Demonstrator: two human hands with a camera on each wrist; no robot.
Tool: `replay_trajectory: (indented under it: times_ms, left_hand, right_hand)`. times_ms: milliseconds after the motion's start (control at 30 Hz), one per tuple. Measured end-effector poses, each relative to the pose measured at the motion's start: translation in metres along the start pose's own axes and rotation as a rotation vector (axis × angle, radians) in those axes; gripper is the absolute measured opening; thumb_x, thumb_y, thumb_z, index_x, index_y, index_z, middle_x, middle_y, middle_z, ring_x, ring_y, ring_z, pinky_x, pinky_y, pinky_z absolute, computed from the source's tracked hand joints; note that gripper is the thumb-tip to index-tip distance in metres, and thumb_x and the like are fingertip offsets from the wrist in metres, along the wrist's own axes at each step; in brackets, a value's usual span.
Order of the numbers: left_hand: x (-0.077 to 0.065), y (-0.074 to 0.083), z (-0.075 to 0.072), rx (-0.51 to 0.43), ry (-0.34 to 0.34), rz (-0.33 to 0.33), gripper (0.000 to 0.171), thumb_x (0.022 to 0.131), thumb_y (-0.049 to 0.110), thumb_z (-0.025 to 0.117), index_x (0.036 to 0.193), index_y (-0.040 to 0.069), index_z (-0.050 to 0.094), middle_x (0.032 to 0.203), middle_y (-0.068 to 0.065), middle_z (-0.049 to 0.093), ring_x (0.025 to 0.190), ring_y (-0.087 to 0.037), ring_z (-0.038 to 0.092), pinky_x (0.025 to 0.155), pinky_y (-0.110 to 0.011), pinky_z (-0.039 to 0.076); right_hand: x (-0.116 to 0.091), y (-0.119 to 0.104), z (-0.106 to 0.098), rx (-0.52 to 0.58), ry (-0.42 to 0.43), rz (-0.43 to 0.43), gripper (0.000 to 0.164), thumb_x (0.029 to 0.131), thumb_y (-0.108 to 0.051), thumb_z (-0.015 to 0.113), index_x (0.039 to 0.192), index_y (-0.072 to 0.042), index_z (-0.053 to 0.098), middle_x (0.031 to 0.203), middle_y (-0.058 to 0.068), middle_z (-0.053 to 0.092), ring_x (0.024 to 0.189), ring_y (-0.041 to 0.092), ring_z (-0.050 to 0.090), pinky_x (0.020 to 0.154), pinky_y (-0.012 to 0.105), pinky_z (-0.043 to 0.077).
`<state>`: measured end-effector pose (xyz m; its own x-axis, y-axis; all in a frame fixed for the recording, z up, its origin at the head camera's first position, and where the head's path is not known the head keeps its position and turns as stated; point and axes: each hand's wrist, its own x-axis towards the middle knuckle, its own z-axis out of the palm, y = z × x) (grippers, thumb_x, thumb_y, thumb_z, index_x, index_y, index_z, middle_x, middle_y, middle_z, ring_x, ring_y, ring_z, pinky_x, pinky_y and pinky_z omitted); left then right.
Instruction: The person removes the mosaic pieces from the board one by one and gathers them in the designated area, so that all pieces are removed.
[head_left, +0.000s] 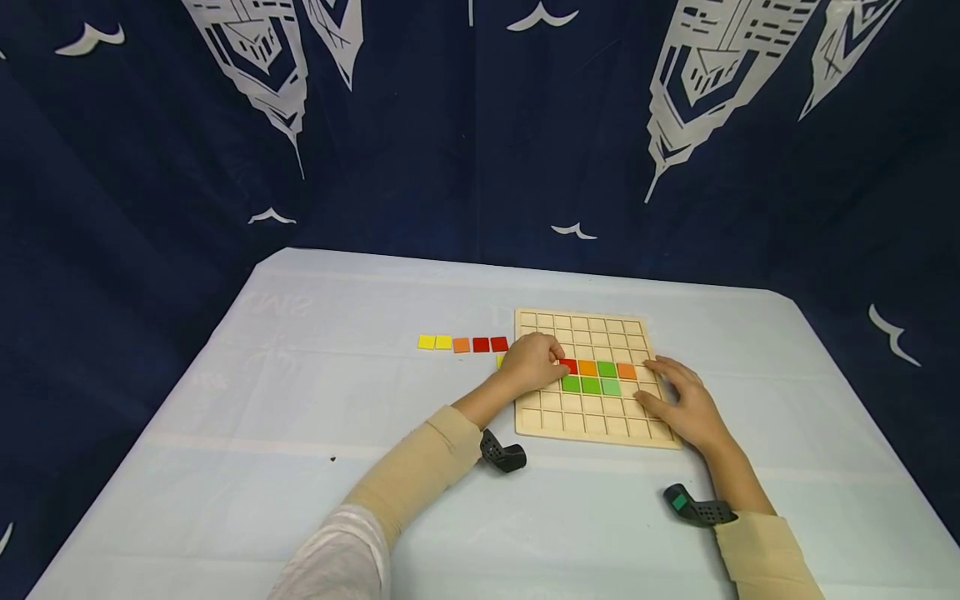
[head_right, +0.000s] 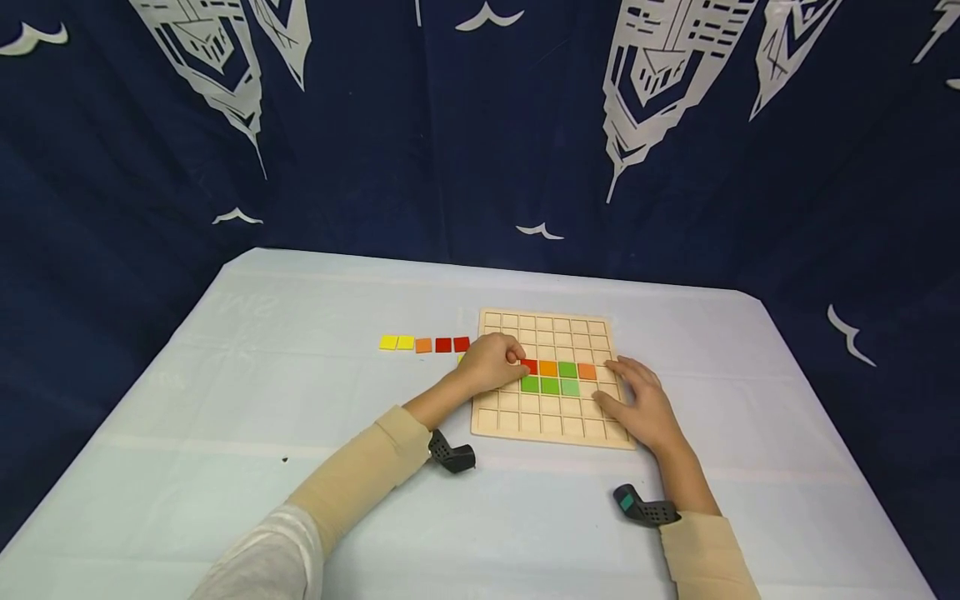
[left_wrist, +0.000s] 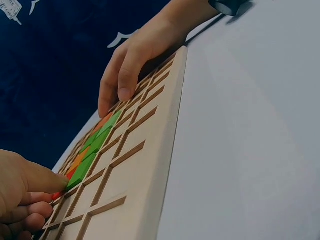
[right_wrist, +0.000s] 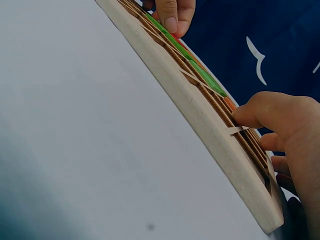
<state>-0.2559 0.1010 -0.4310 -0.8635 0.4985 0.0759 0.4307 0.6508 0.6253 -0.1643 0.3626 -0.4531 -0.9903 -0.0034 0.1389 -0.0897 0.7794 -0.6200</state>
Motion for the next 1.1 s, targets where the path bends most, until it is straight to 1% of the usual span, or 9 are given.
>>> replay_trajectory:
  times_ms: [233,467,600,800,933,1100]
  left_hand:
    - [-0.0002,-0.0006,0.0023,0.008,-0.003,0.005,0.019,0.086,0.024,0.075,0.098,0.011,0.068,0.082,0.004,0.055,0.076,-0.010,0.050,0.064,-0.019,0.040]
    - [-0.0019,-0.0008,0.0048,0.006,0.023,0.047,0.019,0.086,0.020,0.074,0.098,0.011,0.064,0.087,0.003,0.057,0.083,-0.012,0.052,0.072,-0.021,0.041]
    - [-0.0026,-0.0005,0.0054,0.010,0.035,0.071,0.017,0.086,0.018,0.074,0.097,0.011,0.062,0.088,0.004,0.058,0.084,-0.012,0.052,0.074,-0.021,0.041]
    - [-0.0041,-0.0002,0.0053,-0.020,0.056,0.094,0.015,0.086,0.015,0.073,0.096,0.011,0.062,0.084,0.004,0.058,0.077,-0.011,0.052,0.070,-0.020,0.041]
    - [-0.0046,0.0001,0.0059,-0.029,0.066,0.091,0.014,0.087,0.015,0.073,0.096,0.011,0.062,0.082,0.005,0.058,0.074,-0.010,0.052,0.067,-0.020,0.040]
    - [-0.0043,-0.0008,0.0073,-0.083,0.094,0.079,0.008,0.089,0.013,0.070,0.094,0.011,0.065,0.079,0.005,0.061,0.071,-0.007,0.054,0.064,-0.018,0.041]
  right_hand:
    - [0.0002,-0.0004,-0.0003,-0.003,-0.004,0.003,0.064,0.090,-0.034,0.067,0.139,0.002,0.047,0.150,0.026,0.032,0.138,0.050,0.021,0.103,0.070,0.019]
    - [-0.0007,0.0015,0.0005,-0.001,0.000,0.000,0.065,0.090,-0.035,0.067,0.139,0.002,0.047,0.150,0.026,0.033,0.138,0.050,0.022,0.103,0.071,0.019]
    - [-0.0006,0.0013,0.0005,-0.008,0.000,-0.004,0.064,0.090,-0.034,0.067,0.139,0.002,0.048,0.149,0.026,0.033,0.137,0.050,0.022,0.103,0.071,0.020]
    - [-0.0006,-0.0014,-0.0011,-0.005,-0.010,0.008,0.065,0.089,-0.034,0.068,0.140,0.001,0.047,0.150,0.026,0.032,0.138,0.049,0.021,0.104,0.069,0.019]
    - [-0.0003,-0.0021,-0.0004,-0.004,-0.010,0.007,0.064,0.089,-0.034,0.068,0.139,0.001,0.048,0.150,0.026,0.032,0.138,0.049,0.021,0.104,0.069,0.019]
    - [0.0002,-0.0004,0.0007,-0.003,-0.003,-0.002,0.064,0.089,-0.034,0.068,0.139,0.001,0.048,0.149,0.026,0.033,0.138,0.049,0.022,0.103,0.070,0.020]
